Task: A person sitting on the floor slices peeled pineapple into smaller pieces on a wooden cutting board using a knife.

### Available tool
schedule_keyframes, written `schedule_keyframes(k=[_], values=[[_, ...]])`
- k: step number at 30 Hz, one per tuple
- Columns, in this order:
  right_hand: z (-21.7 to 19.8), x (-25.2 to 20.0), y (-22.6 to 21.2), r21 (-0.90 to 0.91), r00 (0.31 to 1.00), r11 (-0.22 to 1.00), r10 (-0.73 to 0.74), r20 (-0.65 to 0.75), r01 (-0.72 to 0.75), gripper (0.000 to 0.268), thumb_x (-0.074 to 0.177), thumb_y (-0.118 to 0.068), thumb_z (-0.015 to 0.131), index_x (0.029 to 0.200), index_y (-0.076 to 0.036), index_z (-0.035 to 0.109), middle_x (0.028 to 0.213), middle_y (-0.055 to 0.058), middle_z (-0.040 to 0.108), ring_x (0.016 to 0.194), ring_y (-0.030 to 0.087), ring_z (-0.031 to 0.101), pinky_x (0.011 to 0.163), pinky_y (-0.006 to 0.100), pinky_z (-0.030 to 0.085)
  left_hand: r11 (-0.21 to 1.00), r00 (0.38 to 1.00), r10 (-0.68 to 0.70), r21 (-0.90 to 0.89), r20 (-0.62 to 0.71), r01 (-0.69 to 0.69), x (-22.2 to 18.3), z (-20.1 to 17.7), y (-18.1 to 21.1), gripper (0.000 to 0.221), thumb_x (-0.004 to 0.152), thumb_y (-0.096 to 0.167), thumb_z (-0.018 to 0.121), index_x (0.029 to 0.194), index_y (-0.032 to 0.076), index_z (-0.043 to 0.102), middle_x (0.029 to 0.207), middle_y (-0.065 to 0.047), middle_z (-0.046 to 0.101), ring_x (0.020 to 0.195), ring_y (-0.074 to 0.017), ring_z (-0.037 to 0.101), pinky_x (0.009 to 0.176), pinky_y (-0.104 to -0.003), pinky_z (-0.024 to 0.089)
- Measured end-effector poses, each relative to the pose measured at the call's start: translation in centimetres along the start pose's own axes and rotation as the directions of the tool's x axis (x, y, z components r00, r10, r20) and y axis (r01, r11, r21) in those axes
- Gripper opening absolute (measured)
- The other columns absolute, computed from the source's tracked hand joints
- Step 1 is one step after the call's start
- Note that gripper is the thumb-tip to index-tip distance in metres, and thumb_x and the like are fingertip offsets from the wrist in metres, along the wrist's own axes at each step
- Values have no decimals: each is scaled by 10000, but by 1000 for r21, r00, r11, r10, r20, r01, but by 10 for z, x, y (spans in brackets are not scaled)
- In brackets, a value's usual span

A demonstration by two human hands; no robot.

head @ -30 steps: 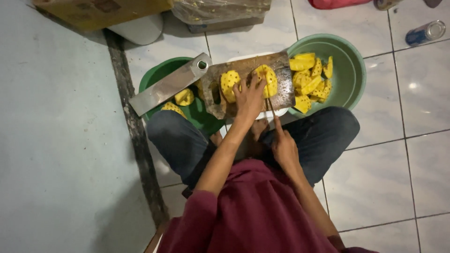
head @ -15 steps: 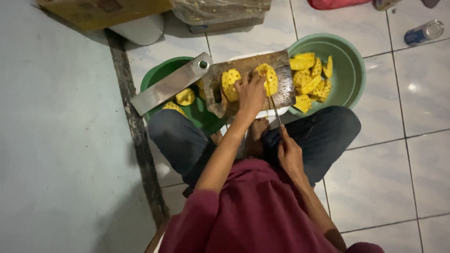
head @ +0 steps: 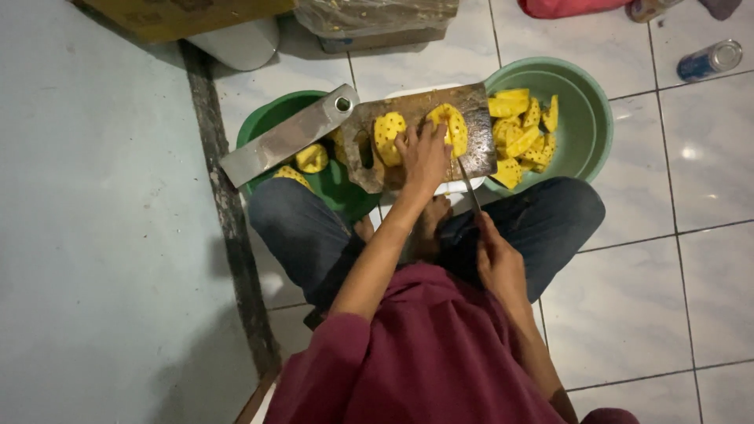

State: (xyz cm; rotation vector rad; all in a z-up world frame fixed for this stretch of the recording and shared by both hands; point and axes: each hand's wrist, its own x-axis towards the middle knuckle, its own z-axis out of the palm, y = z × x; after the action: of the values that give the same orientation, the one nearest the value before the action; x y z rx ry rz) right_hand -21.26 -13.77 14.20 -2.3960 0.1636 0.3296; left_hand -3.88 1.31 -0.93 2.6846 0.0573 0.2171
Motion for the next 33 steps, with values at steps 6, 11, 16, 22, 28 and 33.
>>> schedule_keyframes(k=[6, 11, 16, 22, 28, 33], values=[[-26, 4, -28, -73, 991, 993, -96, -90, 89, 605, 970, -87, 560, 1553, -231, 494, 1251, 188, 704, 1117, 406, 661, 936, 517, 554, 999, 999, 1, -32, 48, 1, -3, 0, -9, 323, 924, 248, 660, 1244, 240, 618, 1301, -50, 652, 1227, -312, 519, 1069, -575, 265], [14, 40, 12, -152, 986, 977, -158, -52, 148, 617, 991, -105, 489, 1582, -275, 433, 1077, 207, 692, 1005, 473, 664, 818, 592, 538, 1000, 997, -15, -14, 70, 16, 0, 4, -11, 313, 930, 244, 651, 1240, 237, 603, 1303, -45, 640, 1224, -311, 507, 1050, -570, 270], [45, 73, 21, -167, 962, 957, -257, -96, 239, 653, 992, -57, 489, 1605, -263, 403, 1022, 216, 679, 940, 499, 670, 682, 575, 551, 1000, 998, -18, -10, 65, 18, 0, 7, -10, 311, 942, 256, 639, 1248, 240, 584, 1311, -31, 620, 1219, -298, 497, 1059, -559, 264], [62, 107, 15, -109, 980, 974, -194, 44, 198, 734, 957, -76, 502, 1641, -244, 294, 1021, 261, 638, 938, 561, 635, 717, 630, 536, 999, 988, -48, 19, 149, 46, -3, -5, -9, 351, 947, 306, 639, 1291, 273, 574, 1378, -9, 595, 1261, -303, 472, 1048, -574, 269], [73, 141, 13, -259, 973, 938, -219, 71, 230, 766, 931, -52, 501, 1650, -180, 270, 983, 231, 639, 849, 502, 675, 655, 585, 551, 999, 992, -34, -18, 119, 37, 1, -9, -12, 264, 1008, 339, 594, 1249, 233, 617, 1283, -20, 635, 1215, -282, 466, 1027, -532, 255], [72, 114, 22, -299, 985, 947, -72, 155, 117, 840, 936, -146, 602, 1670, -241, 204, 1026, 285, 660, 926, 539, 676, 719, 638, 551, 999, 996, -2, 41, 91, -1, 2, 1, -13, 378, 875, 353, 680, 1236, 254, 620, 1289, -54, 654, 1234, -343, 502, 1041, -606, 283]])
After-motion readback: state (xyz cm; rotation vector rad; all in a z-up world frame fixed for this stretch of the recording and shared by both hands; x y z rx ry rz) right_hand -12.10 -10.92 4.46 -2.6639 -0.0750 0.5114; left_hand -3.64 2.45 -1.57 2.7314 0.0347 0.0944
